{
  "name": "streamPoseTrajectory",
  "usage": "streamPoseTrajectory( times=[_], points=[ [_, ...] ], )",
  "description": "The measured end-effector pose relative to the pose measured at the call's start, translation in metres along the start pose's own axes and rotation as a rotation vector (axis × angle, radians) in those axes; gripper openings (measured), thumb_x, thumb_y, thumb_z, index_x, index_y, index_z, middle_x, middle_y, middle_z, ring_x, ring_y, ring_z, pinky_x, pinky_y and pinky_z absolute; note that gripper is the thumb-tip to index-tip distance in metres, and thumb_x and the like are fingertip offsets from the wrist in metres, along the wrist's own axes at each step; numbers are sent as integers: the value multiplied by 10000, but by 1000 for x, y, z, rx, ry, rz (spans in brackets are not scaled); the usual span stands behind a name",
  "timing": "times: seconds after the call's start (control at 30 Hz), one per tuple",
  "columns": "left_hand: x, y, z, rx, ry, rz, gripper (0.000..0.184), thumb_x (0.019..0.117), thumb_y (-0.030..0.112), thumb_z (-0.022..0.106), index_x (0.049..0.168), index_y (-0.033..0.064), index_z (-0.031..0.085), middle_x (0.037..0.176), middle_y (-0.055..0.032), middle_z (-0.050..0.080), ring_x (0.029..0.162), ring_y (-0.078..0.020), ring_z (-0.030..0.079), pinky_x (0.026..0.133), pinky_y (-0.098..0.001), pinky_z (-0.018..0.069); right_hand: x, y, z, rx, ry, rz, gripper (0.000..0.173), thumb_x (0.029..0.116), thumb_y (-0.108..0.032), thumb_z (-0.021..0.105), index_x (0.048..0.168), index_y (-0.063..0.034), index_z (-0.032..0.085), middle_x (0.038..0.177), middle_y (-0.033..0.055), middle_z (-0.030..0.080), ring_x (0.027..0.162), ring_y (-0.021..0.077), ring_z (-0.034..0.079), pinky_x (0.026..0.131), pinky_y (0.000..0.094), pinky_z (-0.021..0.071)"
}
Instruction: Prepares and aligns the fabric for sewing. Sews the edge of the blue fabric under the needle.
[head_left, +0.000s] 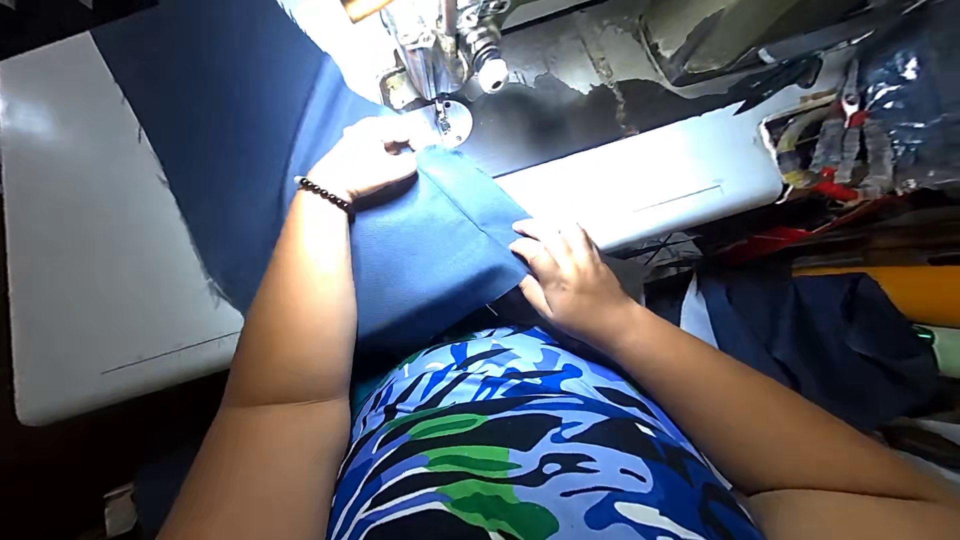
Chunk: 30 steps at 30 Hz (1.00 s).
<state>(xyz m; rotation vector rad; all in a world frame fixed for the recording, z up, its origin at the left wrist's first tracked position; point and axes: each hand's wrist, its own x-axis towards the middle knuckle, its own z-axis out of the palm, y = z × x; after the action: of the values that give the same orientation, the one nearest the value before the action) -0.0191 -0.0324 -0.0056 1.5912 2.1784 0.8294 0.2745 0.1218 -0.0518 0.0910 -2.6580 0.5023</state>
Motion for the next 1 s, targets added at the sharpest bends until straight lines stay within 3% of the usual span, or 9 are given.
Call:
streamPoseTrajectory(
  times=[0.1, 0.2, 0.3, 0.47, 0.53, 0.6, 0.73, 0.83, 1.0],
  points=[
    [-13, -7, -2, 8, 17, -8, 202, 868, 182, 627, 978, 19, 676, 846, 7, 569, 670, -1, 421, 614, -200, 360, 6, -3, -6, -4, 51, -9, 241, 985, -187, 499, 958, -36, 686, 1233, 205, 697, 1151, 390, 655, 946, 515, 522],
    [-15, -9, -8, 23, -10, -26, 175, 899, 177, 667, 973, 21, 703, 857, -2, 611, 677, -4, 454, 634, -207, 397, 12, -6, -13, -50, 20, -18, 196, 960, -165, 537, 894, -55, 686, 1234, 198, 707, 1168, 372, 666, 935, 548, 495],
    [-9, -1, -18, 12, -87, -133, 115, 923, 143, 706, 955, 34, 725, 925, -40, 681, 813, -57, 590, 791, -295, 495, 11, -6, -23, -65, -15, -51, 166, 938, -145, 581, 889, -50, 709, 1063, 190, 697, 1037, 391, 660, 843, 561, 502],
    [7, 13, -28, 78, -207, -244, 136, 927, 178, 742, 974, 51, 753, 912, -67, 698, 866, -150, 623, 831, -415, 491, 6, -1, -28, -38, -44, -70, 171, 931, -52, 572, 921, 10, 731, 821, 160, 648, 755, 324, 660, 634, 428, 543],
    [12, 10, -28, 24, -219, -201, 128, 891, 125, 762, 967, 81, 670, 826, 10, 641, 763, -61, 580, 731, -282, 484, 6, 1, -29, -5, -60, -91, 169, 904, -19, 579, 982, -2, 727, 799, 146, 622, 725, 316, 645, 601, 428, 531],
    [16, 6, -29, -15, -238, -149, 147, 872, 76, 762, 925, 85, 626, 792, 26, 591, 733, -51, 544, 699, -261, 454, 7, 4, -29, 38, -83, -129, 193, 854, 6, 605, 994, -23, 735, 783, 132, 579, 697, 307, 609, 567, 424, 498],
    [18, 17, -35, 148, -332, -154, 101, 956, 141, 695, 1020, 118, 770, 977, -41, 708, 906, -151, 633, 852, -418, 490, 12, 13, -26, 64, -112, -171, 142, 862, -74, 602, 899, -5, 720, 830, 146, 640, 749, 302, 655, 623, 430, 539],
    [18, 20, -38, 193, -366, -179, 146, 964, 164, 697, 1086, 148, 775, 891, -24, 685, 797, -140, 588, 788, -407, 475, 15, 16, -24, 65, -66, -192, 205, 886, -125, 544, 814, -3, 693, 787, 126, 639, 706, 268, 650, 580, 401, 520],
    [13, 18, -39, 200, -354, -163, 186, 955, 174, 712, 1129, 149, 776, 956, -56, 692, 843, -167, 605, 818, -417, 484, 13, 13, -29, 40, -89, -187, 190, 888, -74, 564, 940, 15, 723, 831, 145, 647, 763, 305, 660, 639, 429, 539]
  ],
)
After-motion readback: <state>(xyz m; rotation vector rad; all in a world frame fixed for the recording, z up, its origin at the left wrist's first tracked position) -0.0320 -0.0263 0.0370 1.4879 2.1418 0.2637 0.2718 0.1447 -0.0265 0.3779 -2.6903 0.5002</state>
